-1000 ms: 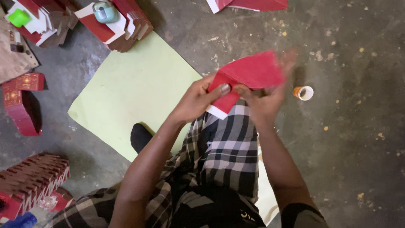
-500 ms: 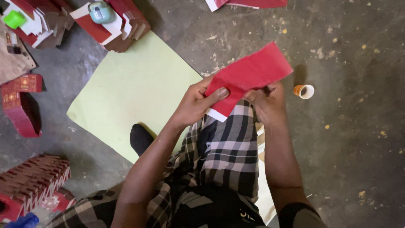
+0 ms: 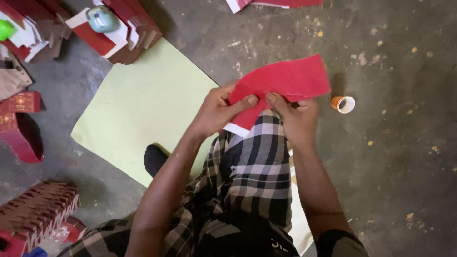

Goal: The person sits on the floor and repeatedly folds red paper sheets with white edges, pressing the creases and stacking the folded pieces. The person handles the sheets one at a time, aligning edges and smoothing folds.

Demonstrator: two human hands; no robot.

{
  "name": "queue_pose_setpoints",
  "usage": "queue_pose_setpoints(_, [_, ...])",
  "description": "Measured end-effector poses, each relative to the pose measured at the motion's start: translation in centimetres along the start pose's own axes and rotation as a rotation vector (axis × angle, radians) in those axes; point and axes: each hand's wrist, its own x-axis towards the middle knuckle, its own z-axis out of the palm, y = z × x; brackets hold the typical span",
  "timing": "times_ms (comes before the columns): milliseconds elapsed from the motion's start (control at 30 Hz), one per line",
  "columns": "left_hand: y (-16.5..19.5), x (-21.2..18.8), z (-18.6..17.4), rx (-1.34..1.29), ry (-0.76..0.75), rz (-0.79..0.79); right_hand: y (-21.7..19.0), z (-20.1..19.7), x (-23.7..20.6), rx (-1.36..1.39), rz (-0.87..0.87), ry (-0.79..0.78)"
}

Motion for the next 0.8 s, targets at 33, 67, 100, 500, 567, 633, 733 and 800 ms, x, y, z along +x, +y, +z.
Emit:
queue_pose_setpoints(33, [-0.1,0.3,-0.1,0.014,0.014,-0.061,0.5,-0.1,0.1,-0.140,-0.079,0.045])
queue_pose_setpoints(67, [-0.3,0.7,-0.2,0.026,0.029,-0.120,1.1,-0.2,0.2,-0.173,-0.054,0.068])
queue_pose_setpoints(100, [-0.4,1.1,-0.3,-0.007,0.026,-0.074,2.0,-0.2,0.3,-0.200,-0.029,0.089])
queue_pose_setpoints(500, [-3.9,13.5,-3.5,0.731,0.242,0.086,12.9,-3.1,10.2,-0.083,0.213,0.282])
queue_pose_setpoints(567, [-5.5,15.0,-2.9,1.018,0.557,0.510,14.3,-3.1,12.3,-0.002,0.127,0.297])
queue_pose_setpoints(633, [-7.1,16.2,-2.0,1.221,0.566,0.488,15.5,-3.1,14.3,0.198,-0.039,0.282])
queue_pose_setpoints(733, [-9.0,17.9,-1.2,1.301,0.505,0.504,16.8,-3.0,16.1,-0.068,0.003,0.398])
queue_pose_setpoints(800, [-9.6,18.6,-1.2,1.287,0.488,0.502,16.9,-2.5,16.7,-0.051,0.044,0.426])
